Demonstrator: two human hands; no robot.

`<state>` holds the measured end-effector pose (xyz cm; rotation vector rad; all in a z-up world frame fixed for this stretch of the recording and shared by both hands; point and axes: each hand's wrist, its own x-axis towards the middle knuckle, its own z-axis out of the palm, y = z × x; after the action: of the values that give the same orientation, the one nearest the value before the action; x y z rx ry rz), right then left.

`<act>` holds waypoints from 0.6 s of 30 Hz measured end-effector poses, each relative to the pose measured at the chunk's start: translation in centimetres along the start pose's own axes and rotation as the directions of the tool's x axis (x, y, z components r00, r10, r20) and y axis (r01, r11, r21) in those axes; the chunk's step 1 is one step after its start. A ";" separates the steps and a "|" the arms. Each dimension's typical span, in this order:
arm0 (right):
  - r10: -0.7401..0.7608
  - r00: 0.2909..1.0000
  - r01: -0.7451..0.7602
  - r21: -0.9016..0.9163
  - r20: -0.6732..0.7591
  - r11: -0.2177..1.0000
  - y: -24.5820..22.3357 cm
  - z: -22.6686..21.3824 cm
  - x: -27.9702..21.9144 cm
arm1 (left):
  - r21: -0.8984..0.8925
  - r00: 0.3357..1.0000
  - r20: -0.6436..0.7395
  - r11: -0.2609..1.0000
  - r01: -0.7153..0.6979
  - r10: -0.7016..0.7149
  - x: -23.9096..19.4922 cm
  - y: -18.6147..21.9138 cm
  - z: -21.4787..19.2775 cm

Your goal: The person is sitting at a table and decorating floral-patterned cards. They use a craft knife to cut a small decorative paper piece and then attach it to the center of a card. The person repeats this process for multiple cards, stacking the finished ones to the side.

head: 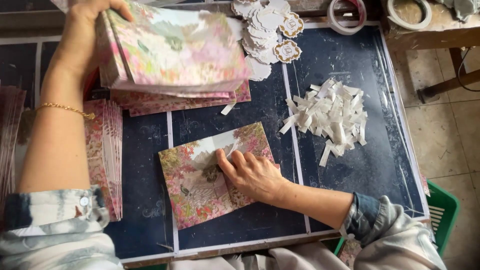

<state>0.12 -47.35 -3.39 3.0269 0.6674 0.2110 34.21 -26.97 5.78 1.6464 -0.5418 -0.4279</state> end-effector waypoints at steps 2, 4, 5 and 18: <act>0.006 1.000 -0.006 -0.001 0.018 1.000 -0.1 0.1 0.0 | 0.436 0.922 0.010 0.828 -0.353 0.388 -1.3 -1.0 -0.5; 0.011 1.000 -0.011 0.006 0.019 1.000 0.1 0.1 0.2 | 0.719 0.818 0.198 0.488 -0.496 0.539 -1.7 -0.4 -1.2; 0.002 1.000 -0.003 0.018 0.028 1.000 0.1 0.1 0.1 | 0.836 0.708 0.421 0.061 -0.545 0.567 -2.5 -0.3 -1.6; 0.049 0.987 -0.065 -0.100 -0.155 0.993 -0.4 -0.3 0.3 | 0.754 0.741 0.518 -0.636 -0.161 0.427 -1.1 -2.9 -1.8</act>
<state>0.20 -46.82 -3.09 2.9524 0.5595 0.4675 34.66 -24.54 3.10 2.8506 -1.7213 1.4952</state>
